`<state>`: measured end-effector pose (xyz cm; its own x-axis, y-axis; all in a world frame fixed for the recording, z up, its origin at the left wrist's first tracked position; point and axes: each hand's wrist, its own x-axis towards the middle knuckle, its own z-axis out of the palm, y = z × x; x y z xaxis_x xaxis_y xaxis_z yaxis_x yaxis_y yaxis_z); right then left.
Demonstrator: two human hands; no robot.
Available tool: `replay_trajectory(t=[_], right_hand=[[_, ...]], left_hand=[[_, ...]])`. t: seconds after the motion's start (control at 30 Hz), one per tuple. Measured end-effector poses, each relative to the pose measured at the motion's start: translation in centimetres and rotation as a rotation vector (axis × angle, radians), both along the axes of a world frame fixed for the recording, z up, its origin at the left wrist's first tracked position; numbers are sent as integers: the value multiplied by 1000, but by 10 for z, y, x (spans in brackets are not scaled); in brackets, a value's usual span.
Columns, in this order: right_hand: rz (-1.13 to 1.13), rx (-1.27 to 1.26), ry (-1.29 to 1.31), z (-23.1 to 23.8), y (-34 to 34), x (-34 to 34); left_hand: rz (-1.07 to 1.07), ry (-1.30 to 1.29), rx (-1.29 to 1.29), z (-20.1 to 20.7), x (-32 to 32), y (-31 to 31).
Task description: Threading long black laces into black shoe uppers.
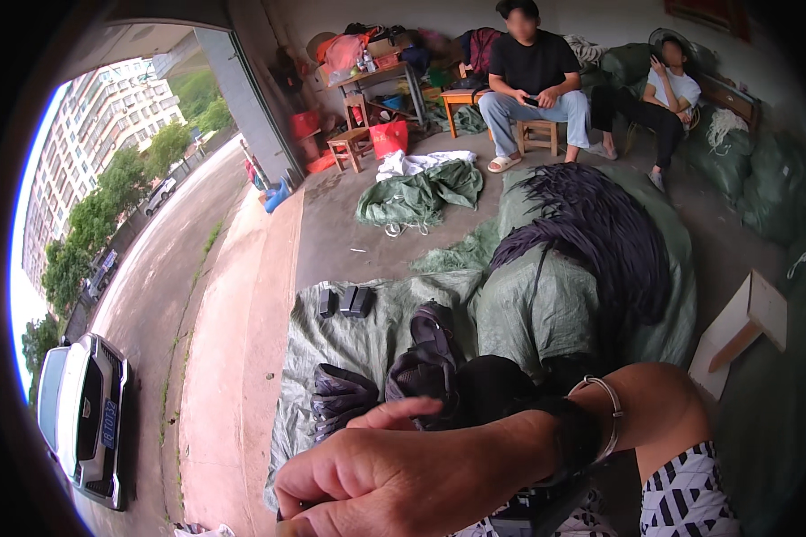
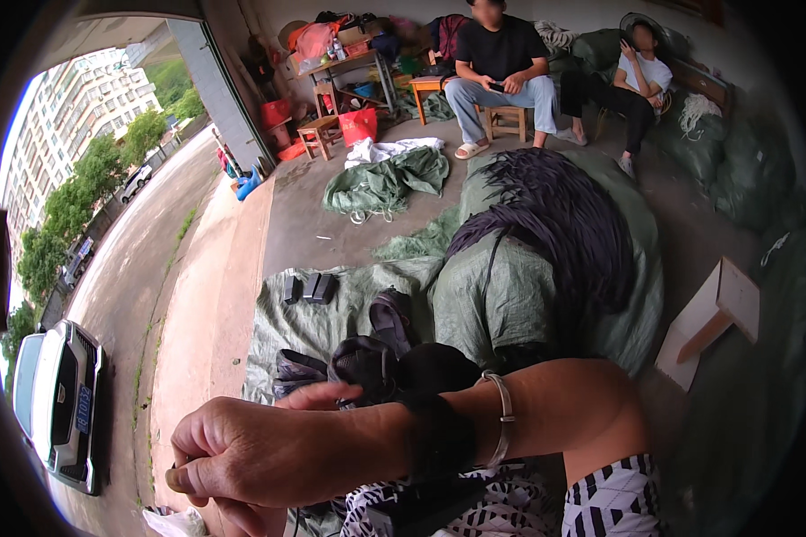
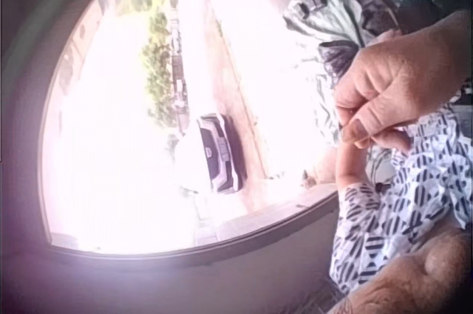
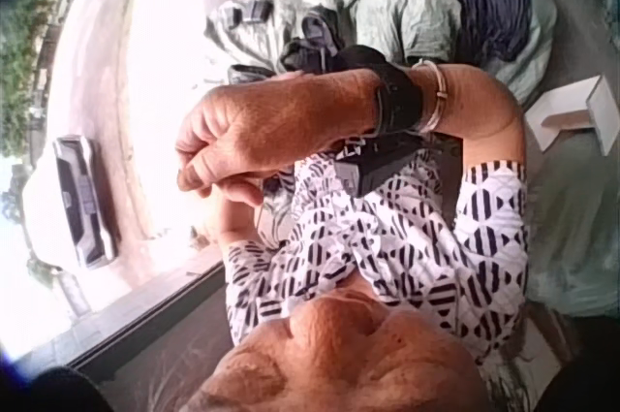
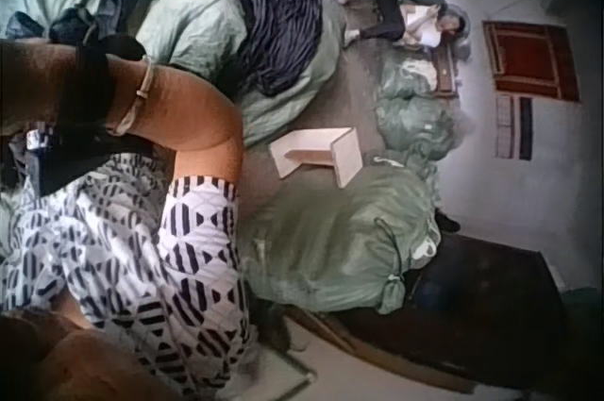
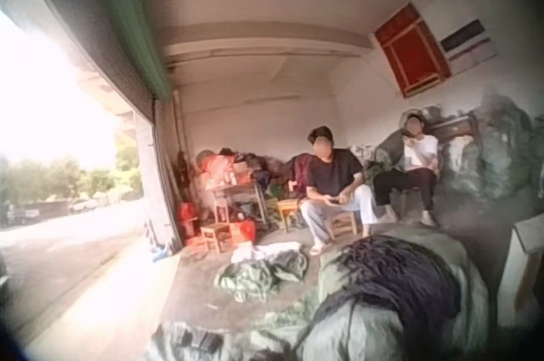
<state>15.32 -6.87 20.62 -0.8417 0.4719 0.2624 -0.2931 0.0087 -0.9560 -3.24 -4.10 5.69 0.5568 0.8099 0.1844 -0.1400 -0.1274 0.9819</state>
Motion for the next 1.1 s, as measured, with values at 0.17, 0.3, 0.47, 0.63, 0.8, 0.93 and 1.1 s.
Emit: replay_trajectory(t=[0.17, 0.3, 0.47, 0.63, 0.8, 0.93, 1.1], right_hand=[[-2, -151, 59, 4, 24, 53], [-524, 20, 26, -40, 53, 113], [-767, -238, 500, -93, 67, 199], [-887, -631, 709, -167, 66, 256], [-965, -609, -39, -202, 63, 215], [-901, -55, -272, -229, 75, 159], [-866, 52, -383, -200, 83, 116]], left_hand=[[-35, -3, 8, -2, -7, 0], [376, -93, -60, 2, 22, 20], [533, -448, -356, -20, 3, 49], [523, -699, -474, -58, -34, 67], [690, -495, -581, -50, -17, 55], [495, 143, -272, -45, 21, 48], [349, 398, 14, -42, 29, 48]])
